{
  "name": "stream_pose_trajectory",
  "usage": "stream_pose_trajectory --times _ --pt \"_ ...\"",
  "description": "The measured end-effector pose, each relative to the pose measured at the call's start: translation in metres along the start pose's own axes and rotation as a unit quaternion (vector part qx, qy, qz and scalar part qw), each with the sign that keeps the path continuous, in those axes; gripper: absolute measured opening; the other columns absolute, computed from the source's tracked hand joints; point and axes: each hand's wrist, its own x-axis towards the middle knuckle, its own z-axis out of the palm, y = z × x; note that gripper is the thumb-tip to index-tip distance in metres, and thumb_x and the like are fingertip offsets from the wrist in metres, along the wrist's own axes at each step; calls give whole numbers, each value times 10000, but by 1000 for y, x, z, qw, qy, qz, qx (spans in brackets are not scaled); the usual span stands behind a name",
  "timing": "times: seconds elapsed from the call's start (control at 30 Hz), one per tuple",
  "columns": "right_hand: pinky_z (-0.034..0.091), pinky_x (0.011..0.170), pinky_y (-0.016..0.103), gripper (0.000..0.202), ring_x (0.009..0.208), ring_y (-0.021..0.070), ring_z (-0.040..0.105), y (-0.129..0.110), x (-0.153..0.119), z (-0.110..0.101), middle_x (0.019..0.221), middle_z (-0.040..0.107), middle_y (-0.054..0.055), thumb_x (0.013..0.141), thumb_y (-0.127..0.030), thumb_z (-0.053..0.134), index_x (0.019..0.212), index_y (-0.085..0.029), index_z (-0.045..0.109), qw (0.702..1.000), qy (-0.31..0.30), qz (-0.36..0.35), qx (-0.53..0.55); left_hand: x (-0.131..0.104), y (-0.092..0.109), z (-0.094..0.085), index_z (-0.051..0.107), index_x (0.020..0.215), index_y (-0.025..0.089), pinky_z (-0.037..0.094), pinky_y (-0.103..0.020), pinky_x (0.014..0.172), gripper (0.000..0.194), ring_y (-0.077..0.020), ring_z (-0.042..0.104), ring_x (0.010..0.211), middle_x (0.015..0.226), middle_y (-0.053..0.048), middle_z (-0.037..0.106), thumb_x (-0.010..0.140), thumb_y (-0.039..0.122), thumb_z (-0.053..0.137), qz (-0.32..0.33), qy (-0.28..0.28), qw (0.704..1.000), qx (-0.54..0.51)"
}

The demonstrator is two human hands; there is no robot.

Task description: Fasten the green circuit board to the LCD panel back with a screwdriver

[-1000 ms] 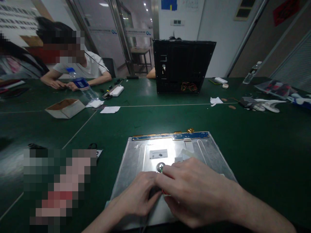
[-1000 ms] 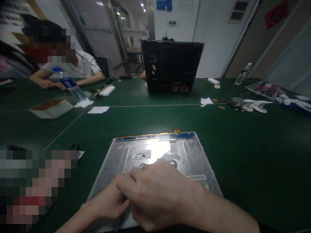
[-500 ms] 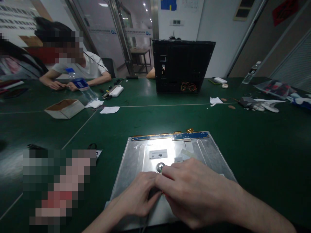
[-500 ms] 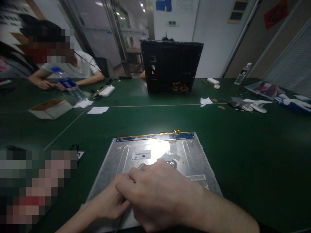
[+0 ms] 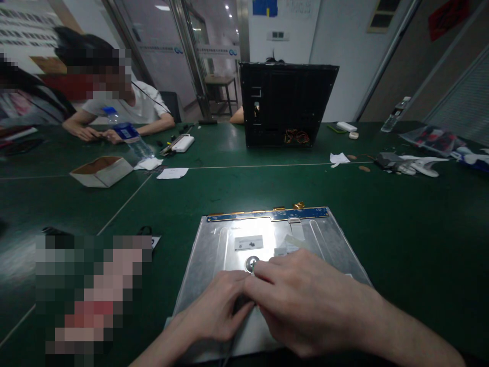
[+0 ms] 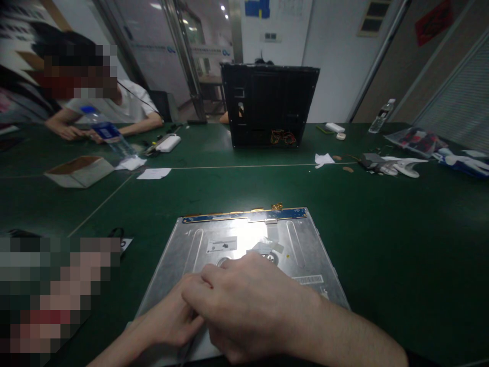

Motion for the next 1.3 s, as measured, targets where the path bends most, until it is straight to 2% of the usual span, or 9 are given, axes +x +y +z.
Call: stream_pose_trajectory --times 0.1,0.3,0.53,0.67,0.87,0.97,1.1,1.2,1.3 --pt "316 537 305 261 686 164 518 0 -1 -2 910 640 57 786 -208 560 1036 -153 509 1000 -9 2 13 0 0 1 576 896 176 449 -298 747 151 -202 579 759 882 -42 644 790 124 482 5 4 1000 -2" --pt "280 510 307 272 671 162 556 3 -1 4 843 664 33 930 -426 499 1048 -187 553 1000 -3 11 -5 -2 -5 3 597 863 168 443 -271 683 108 -207 576 767 857 -41 630 769 166 543 -42 -38 998 -20" --pt "285 484 311 190 625 156 521 0 -1 0 839 648 42 838 -206 530 1022 -160 531 1000 -8 14 -9 0 -1 0 585 874 172 450 -285 725 146 -206 578 783 853 -40 642 775 125 490 -25 -20 999 -19" --pt "311 506 311 268 675 167 524 -1 -1 -3 905 638 58 781 -213 570 1039 -157 523 1000 -19 3 8 -1 -2 3 586 875 176 444 -296 735 151 -204 573 759 835 -36 638 786 122 476 -16 -11 1000 -1" --pt "260 504 306 265 666 160 544 2 -1 3 862 658 33 929 -408 500 1086 -197 535 1000 -5 14 3 -2 -6 4 590 823 165 433 -267 658 86 -201 562 733 819 -42 622 771 157 522 -36 -37 999 -2" --pt "242 492 308 197 624 150 529 2 0 5 820 655 28 948 -331 465 1067 -190 533 1000 -6 15 -13 -1 -4 3 588 815 168 437 -266 662 99 -197 560 730 815 -36 621 752 142 517 -44 -35 998 -12" --pt "264 486 307 210 625 151 510 0 0 1 850 645 42 846 -201 507 1052 -159 511 1000 -5 14 7 -1 -2 1 590 860 175 454 -298 751 138 -202 572 766 868 -44 641 784 142 480 -21 -9 1000 -14" --pt "286 498 311 286 674 166 527 0 -1 -2 906 643 58 786 -201 544 1064 -147 507 1000 -8 3 21 -1 -1 1 595 883 179 457 -317 775 150 -207 574 758 862 -44 650 794 149 477 -12 -2 1000 -5" --pt "282 504 312 251 687 168 540 0 -1 -2 910 648 50 842 -260 542 1070 -158 522 1000 -7 7 20 0 0 0 601 878 175 460 -310 762 136 -217 586 789 895 -51 658 798 154 494 -26 -14 999 -16"
